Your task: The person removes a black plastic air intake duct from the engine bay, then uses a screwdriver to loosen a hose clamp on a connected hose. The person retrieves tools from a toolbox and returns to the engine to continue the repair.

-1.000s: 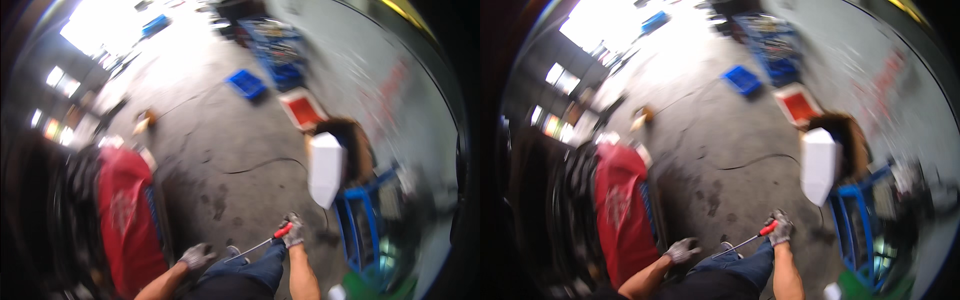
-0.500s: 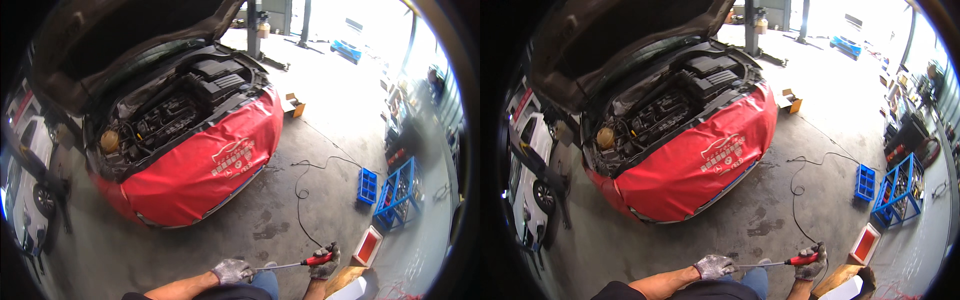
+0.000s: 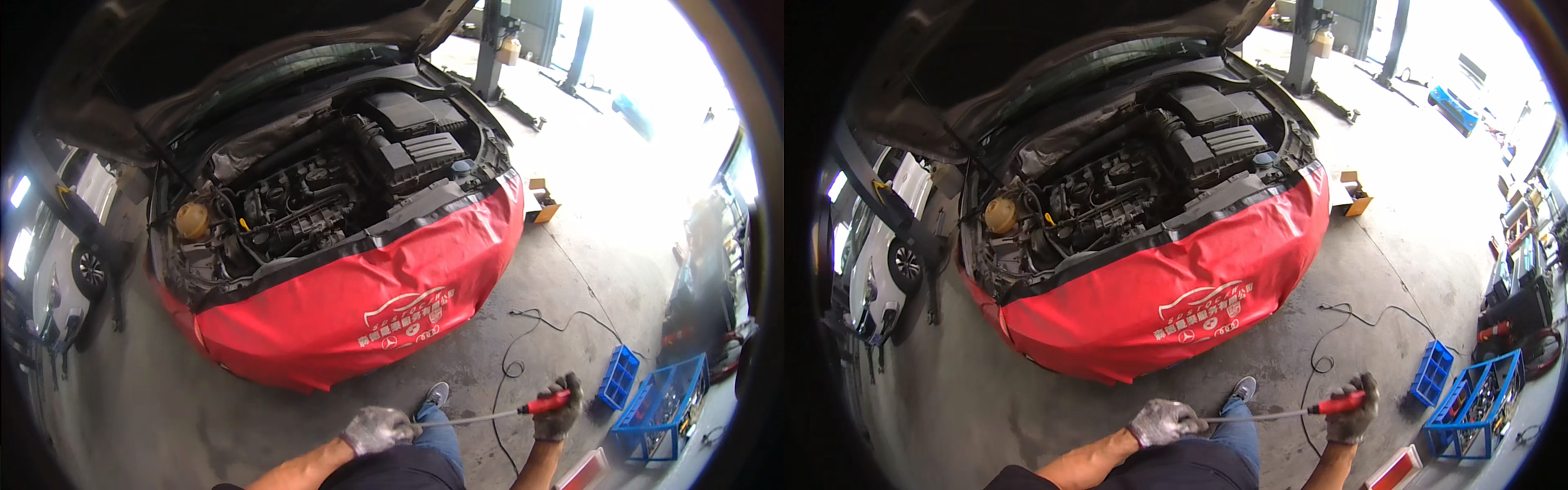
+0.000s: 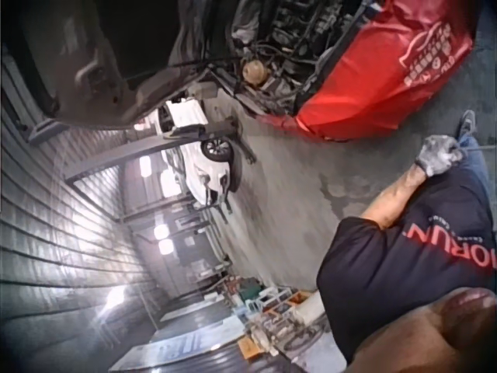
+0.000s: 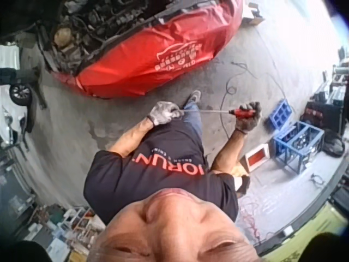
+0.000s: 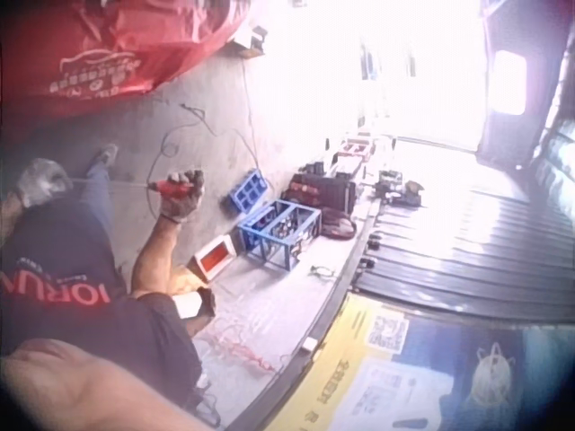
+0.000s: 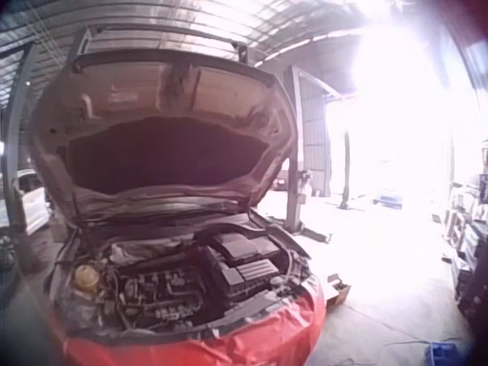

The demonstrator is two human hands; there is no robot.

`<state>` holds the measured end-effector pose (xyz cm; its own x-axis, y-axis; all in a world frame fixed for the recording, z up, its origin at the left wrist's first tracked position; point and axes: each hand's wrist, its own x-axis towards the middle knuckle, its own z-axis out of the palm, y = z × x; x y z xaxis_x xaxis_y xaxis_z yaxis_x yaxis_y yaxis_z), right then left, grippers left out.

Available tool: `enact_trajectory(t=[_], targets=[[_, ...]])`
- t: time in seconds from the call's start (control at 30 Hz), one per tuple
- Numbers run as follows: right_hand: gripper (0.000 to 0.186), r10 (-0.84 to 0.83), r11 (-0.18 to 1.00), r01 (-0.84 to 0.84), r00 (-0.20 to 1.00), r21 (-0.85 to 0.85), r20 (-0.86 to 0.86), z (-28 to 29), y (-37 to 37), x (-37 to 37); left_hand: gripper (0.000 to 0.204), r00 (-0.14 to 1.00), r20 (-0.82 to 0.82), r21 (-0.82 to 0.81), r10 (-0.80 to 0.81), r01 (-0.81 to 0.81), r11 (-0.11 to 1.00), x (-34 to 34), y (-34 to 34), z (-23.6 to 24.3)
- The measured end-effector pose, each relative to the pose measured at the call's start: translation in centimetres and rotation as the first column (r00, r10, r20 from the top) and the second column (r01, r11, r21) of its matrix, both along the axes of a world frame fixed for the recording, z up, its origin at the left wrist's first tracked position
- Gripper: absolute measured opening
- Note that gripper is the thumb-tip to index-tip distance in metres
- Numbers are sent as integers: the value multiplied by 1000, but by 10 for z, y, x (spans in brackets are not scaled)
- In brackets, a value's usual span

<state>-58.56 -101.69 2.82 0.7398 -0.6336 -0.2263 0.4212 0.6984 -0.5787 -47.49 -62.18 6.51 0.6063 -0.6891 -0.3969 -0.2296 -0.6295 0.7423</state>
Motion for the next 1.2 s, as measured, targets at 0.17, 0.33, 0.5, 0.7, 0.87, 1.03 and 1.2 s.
enact_trajectory(t=[0.17,0.33,0.5,0.7,0.87,1.03,1.2], targets=[[32,179,913,-352,800,-206,-572,-4,-30,124,38,970,187,68,153,-168,983,84,-11,2],[33,320,209,-963,229,-168,-919,33,-39,200,56,985,100,295,142,-166,941,149,6,23],[56,60,-606,-788,-183,110,-981,62,-19,266,57,995,-89,285,42,-14,958,228,-6,19],[45,-102,-348,-928,-106,136,-989,73,-16,270,23,984,-77,-356,160,-177,917,392,-28,-39],[21,144,415,-907,151,-79,-978,39,8,250,33,690,144,-443,710,-597,669,638,-35,-99],[24,184,586,-803,260,-106,-948,30,55,286,41,541,693,-154,477,-535,831,792,-81,-29],[18,166,455,-891,101,-15,-981,-5,66,309,53,787,617,432,24,-364,825,851,-130,13]])
